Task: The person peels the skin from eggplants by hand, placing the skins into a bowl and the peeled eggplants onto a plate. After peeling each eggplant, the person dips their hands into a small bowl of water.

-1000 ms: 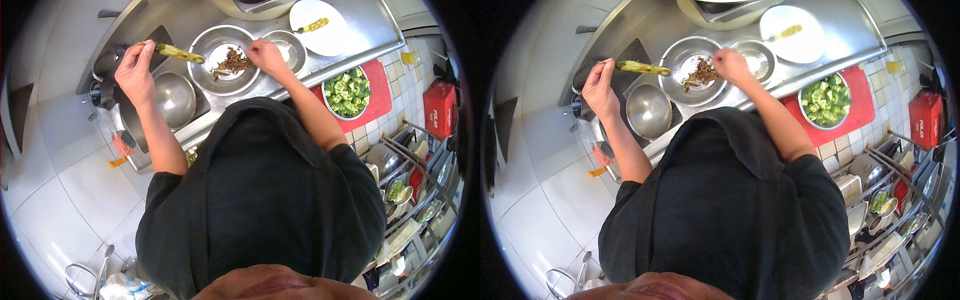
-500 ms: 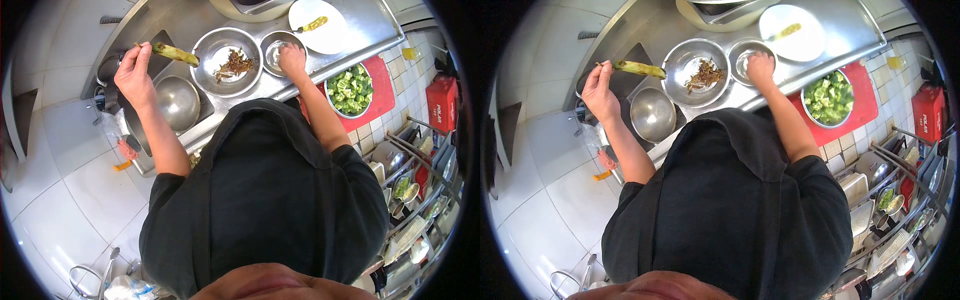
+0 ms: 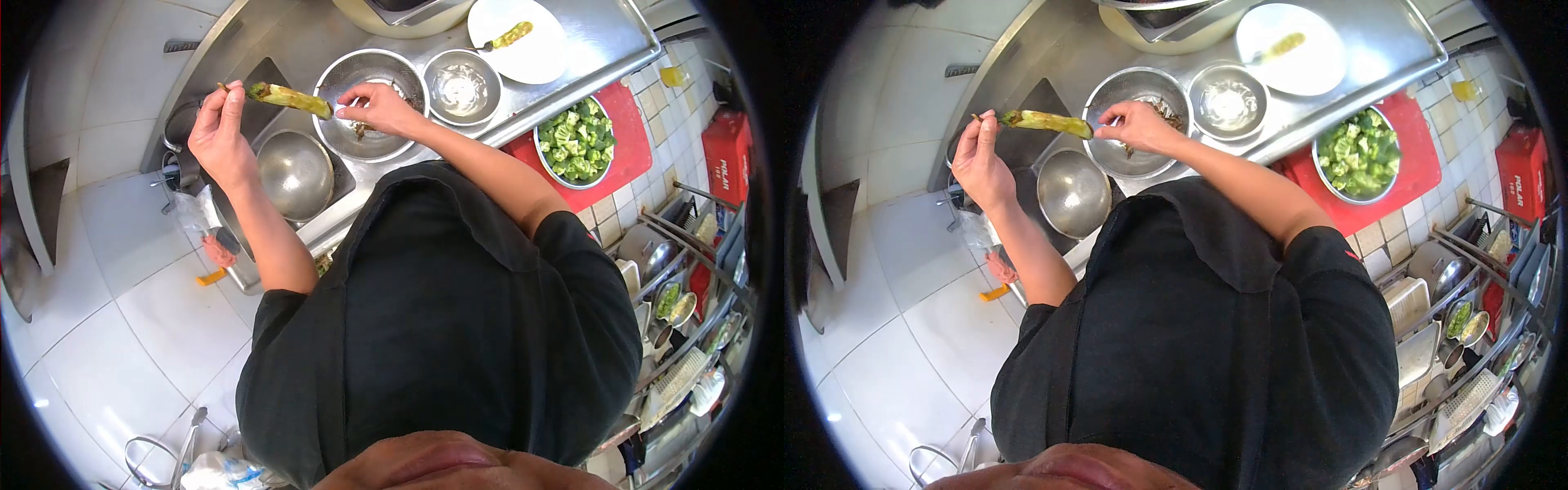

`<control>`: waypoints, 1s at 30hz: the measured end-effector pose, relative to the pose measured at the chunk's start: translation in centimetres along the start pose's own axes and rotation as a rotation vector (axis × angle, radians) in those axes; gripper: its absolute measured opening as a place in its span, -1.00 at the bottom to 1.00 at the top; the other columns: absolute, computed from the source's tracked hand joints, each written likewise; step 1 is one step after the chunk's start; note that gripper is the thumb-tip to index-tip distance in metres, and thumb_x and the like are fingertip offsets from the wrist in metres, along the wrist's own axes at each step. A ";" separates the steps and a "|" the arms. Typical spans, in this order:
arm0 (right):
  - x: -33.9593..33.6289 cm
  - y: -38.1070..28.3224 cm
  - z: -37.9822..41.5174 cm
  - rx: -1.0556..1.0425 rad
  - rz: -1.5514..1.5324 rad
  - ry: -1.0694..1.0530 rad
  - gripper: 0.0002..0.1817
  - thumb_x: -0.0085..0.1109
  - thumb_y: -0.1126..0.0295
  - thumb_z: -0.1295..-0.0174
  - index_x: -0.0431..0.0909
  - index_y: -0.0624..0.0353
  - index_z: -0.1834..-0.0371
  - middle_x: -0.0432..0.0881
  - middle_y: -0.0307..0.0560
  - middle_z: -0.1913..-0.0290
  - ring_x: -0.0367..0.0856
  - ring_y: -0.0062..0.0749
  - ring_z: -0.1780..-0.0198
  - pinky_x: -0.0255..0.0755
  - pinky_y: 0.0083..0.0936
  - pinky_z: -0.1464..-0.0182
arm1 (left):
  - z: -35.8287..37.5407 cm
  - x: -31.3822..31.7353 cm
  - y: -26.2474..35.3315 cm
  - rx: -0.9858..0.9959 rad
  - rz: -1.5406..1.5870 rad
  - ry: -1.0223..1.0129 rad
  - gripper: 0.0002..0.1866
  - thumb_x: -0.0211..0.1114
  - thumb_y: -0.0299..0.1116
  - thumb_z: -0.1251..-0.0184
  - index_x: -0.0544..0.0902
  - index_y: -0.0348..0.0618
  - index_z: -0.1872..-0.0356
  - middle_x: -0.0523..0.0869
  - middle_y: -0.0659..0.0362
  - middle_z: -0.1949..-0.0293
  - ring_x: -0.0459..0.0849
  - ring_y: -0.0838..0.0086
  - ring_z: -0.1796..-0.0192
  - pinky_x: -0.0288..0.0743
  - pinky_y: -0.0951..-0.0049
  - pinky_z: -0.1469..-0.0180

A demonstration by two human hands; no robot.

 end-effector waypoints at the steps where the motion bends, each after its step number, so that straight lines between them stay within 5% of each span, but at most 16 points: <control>1: 0.3 -0.2 -0.1 0.010 -0.027 -0.012 -0.69 0.41 0.23 -0.17 0.75 0.23 0.14 0.75 -0.07 0.26 0.61 -0.50 0.30 0.49 -0.52 0.17 | 0.1 0.2 0.1 0.005 0.017 -0.014 -0.88 0.40 -0.53 -0.32 0.75 -0.35 0.17 0.79 0.10 0.18 0.69 0.53 0.16 0.58 0.52 0.01; 15: 0.5 2.3 -1.3 0.114 -0.205 0.008 -0.80 0.33 0.32 -0.21 0.71 0.26 0.30 0.68 -0.24 0.44 0.56 -0.64 0.38 0.42 -0.59 0.27 | 0.2 -0.2 0.0 0.013 0.064 -0.065 -0.87 0.34 -0.54 -0.36 0.74 -0.36 0.14 0.77 0.09 0.15 0.67 0.51 0.12 0.54 0.50 -0.01; 30: -0.6 8.1 -0.6 0.395 -0.408 0.059 -0.83 0.29 0.35 -0.20 0.72 0.24 0.35 0.73 -0.15 0.37 0.64 -0.53 0.35 0.48 -0.53 0.28 | -0.3 -0.4 -0.3 0.013 0.106 -0.029 -0.86 0.29 -0.56 -0.40 0.72 -0.37 0.11 0.77 0.08 0.10 0.67 0.49 0.08 0.54 0.47 -0.01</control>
Point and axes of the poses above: each hand's wrist, its own z-axis away from the middle knuckle, its own x-axis out of the palm, y = z × x, the point moved 7 cm from there along -z, towards the middle knuckle
